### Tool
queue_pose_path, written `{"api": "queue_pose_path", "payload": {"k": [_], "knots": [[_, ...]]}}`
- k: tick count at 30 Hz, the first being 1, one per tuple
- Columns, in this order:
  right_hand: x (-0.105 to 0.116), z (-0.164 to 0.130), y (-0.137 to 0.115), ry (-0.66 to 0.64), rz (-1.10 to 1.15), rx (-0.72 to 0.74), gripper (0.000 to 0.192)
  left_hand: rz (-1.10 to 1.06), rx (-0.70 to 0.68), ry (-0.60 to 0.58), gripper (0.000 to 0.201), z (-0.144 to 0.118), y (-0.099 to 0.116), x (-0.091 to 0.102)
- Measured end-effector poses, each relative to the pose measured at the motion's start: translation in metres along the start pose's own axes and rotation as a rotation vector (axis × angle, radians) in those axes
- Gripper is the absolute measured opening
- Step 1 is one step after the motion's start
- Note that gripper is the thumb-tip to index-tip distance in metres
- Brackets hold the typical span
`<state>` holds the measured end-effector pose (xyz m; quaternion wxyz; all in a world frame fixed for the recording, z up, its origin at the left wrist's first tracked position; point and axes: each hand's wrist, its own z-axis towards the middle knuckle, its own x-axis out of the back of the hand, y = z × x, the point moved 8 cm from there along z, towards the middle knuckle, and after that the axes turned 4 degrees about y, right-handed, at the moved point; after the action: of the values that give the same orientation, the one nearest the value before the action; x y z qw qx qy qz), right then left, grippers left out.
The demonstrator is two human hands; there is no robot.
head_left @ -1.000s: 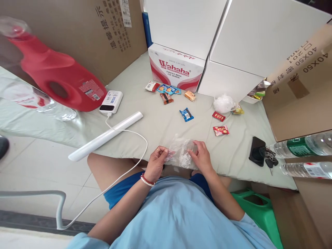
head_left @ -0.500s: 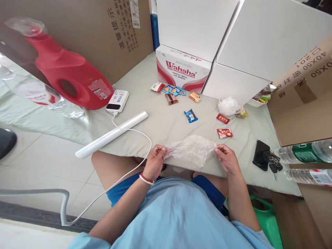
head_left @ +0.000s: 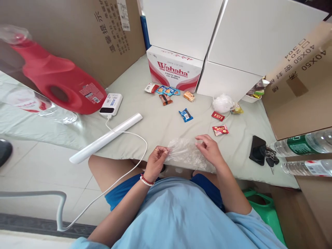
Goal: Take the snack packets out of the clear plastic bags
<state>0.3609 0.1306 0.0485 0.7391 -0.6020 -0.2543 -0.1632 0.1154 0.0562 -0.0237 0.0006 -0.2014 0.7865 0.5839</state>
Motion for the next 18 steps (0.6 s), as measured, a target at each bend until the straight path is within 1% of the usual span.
{"api": "queue_pose_path", "payload": {"k": [2, 3, 4, 5, 6, 8, 10, 12, 15, 18], "knots": [[-0.029, 0.013, 0.0, -0.129, 0.006, 0.0, 0.033, 0.016, -0.009, -0.019, 0.035, -0.002, 0.002, -0.002], [-0.041, 0.018, 0.001, -0.182, 0.008, 0.001, 0.03, 0.027, -0.015, -0.026, 0.035, -0.003, 0.002, -0.001], [-0.05, 0.021, 0.003, -0.226, 0.013, 0.005, 0.022, 0.038, -0.019, -0.031, 0.035, -0.003, 0.003, 0.0], [-0.057, 0.024, 0.004, -0.253, 0.021, 0.014, 0.014, 0.048, -0.022, -0.034, 0.035, -0.004, 0.002, 0.001], [-0.06, 0.026, 0.004, -0.263, 0.032, 0.028, 0.01, 0.055, -0.024, -0.038, 0.035, -0.004, 0.002, 0.002], [-0.059, 0.028, 0.0, -0.239, 0.055, 0.068, 0.013, 0.048, -0.013, -0.04, 0.036, -0.005, 0.002, 0.006], [-0.054, 0.026, -0.006, -0.201, 0.066, 0.117, 0.016, -0.001, 0.019, -0.033, 0.037, -0.003, 0.003, 0.008], [-0.051, 0.023, -0.013, -0.192, 0.053, 0.163, 0.02, -0.058, 0.056, -0.026, 0.04, 0.001, 0.006, 0.007], [-0.051, 0.02, -0.019, -0.198, 0.0, 0.205, 0.024, -0.017, 0.083, -0.056, 0.047, 0.011, 0.013, -0.003], [-0.053, 0.02, -0.024, -0.194, -0.05, 0.239, 0.025, 0.121, 0.074, -0.139, 0.04, 0.023, 0.019, -0.019]]}}
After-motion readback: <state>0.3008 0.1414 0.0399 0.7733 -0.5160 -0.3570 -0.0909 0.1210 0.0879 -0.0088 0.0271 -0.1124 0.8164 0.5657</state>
